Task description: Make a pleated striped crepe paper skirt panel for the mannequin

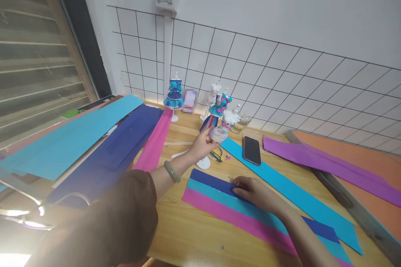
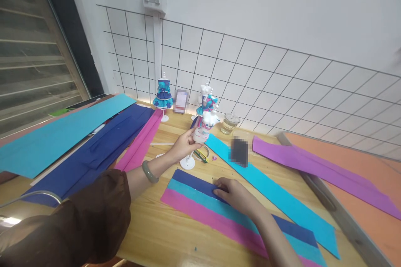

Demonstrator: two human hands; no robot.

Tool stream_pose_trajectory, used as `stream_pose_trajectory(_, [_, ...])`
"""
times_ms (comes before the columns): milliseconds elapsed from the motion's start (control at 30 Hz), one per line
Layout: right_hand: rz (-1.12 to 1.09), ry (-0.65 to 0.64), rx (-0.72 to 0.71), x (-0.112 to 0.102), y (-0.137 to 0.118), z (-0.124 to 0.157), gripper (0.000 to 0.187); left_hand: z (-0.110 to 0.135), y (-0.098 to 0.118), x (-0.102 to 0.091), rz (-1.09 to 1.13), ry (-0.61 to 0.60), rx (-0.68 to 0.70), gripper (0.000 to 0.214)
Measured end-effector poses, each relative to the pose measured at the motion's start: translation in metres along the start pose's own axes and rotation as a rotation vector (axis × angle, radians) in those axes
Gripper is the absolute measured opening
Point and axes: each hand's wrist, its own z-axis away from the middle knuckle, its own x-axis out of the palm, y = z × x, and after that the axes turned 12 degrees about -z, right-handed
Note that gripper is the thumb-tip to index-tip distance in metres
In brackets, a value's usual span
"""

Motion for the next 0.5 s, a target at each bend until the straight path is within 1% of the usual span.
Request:
stream_pose_trajectory(100, [-0.045,0.012,-0.007,0.008,-0.008,-0.003,0.026,0.000,0.002,0.000,0.001,-0.007,0.017,0.068])
stream_pose_trajectory(200, [-0.031,0.043,-0.005,0.014,-0.011,-0.004,0.027,0.000,0.006,-0.001,-0.040,-0.024,0.046,0.061])
stream_pose_trajectory(267, [-0.008,0.057,-0.010,0.017,-0.011,-0.005,0.028,0.000,0.009,-0.004,-0.102,-0.062,0.049,0.056])
stream_pose_trajectory(400, [0.034,0.073,-0.011,0.020,-0.008,-0.008,0.027,0.002,0.010,-0.011,-0.250,-0.175,0.044,0.042])
stream_pose_trajectory(500, [0.056,0.089,-0.011,0.021,-0.006,-0.009,0.027,0.002,0.014,-0.015,-0.275,-0.193,0.013,0.043])
